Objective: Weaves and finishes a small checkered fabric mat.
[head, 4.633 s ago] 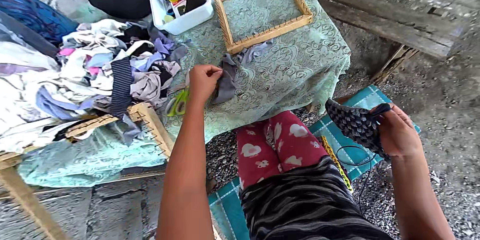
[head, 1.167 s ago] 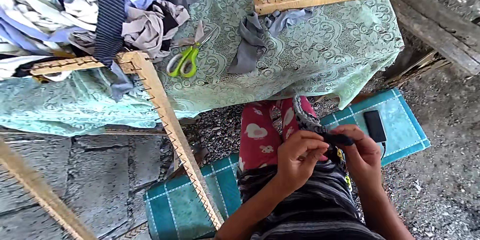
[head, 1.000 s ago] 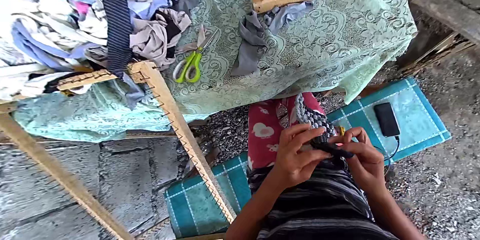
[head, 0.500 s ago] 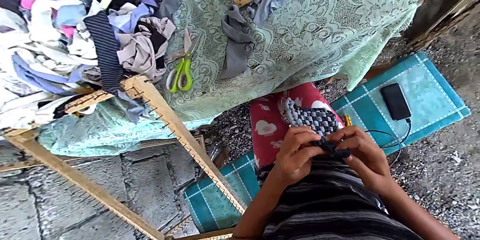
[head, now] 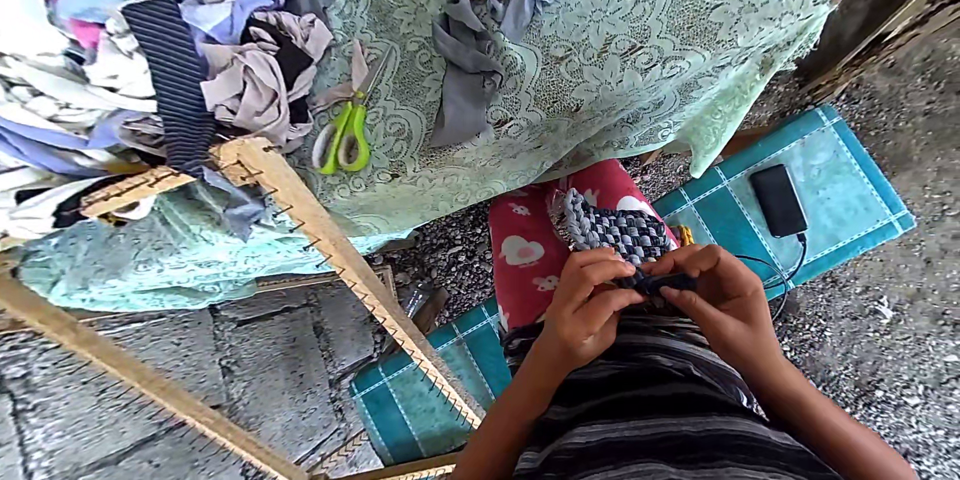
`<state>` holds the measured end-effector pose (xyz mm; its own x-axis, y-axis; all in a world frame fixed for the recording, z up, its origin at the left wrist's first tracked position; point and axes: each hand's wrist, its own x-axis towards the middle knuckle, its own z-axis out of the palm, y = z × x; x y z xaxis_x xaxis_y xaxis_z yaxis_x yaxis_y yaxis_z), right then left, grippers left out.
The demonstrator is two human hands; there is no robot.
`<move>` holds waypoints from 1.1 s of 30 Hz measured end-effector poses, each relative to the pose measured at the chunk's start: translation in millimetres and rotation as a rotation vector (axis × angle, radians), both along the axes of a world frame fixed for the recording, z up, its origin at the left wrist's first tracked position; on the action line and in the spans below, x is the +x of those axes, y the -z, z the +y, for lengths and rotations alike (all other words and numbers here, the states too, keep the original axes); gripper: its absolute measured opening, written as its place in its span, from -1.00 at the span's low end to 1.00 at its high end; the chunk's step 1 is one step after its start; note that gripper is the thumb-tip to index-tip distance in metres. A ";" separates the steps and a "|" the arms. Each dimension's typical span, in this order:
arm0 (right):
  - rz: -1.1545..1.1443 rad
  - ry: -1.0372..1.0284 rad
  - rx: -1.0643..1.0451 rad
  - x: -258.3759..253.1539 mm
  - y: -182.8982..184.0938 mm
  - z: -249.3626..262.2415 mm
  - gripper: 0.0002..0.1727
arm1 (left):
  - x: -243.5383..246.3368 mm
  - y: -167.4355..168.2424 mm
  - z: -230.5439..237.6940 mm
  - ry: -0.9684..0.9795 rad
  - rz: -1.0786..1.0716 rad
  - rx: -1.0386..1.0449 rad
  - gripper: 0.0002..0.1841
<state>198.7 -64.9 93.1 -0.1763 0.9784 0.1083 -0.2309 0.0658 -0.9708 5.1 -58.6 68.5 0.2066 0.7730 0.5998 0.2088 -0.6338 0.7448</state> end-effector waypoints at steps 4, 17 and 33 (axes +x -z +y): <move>-0.006 0.059 -0.067 -4.8 -0.8 -4.7 -0.88 | -3.8 3.0 -6.7 -0.008 0.029 -0.001 -0.94; -0.087 0.119 -0.174 -7.3 -1.2 -5.9 -0.87 | 2.0 -12.5 -15.5 -0.086 -0.148 -0.330 -0.90; 0.130 0.016 -0.233 0.6 8.7 -15.6 -0.80 | 18.2 -6.1 -24.0 -0.182 -0.103 -0.272 -0.93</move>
<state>199.4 -80.5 84.4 -0.1597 0.9821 -0.0995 -0.3555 -0.1512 -0.9224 23.3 -82.5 74.6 -0.0001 0.9263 0.3768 0.2150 -0.3680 0.9046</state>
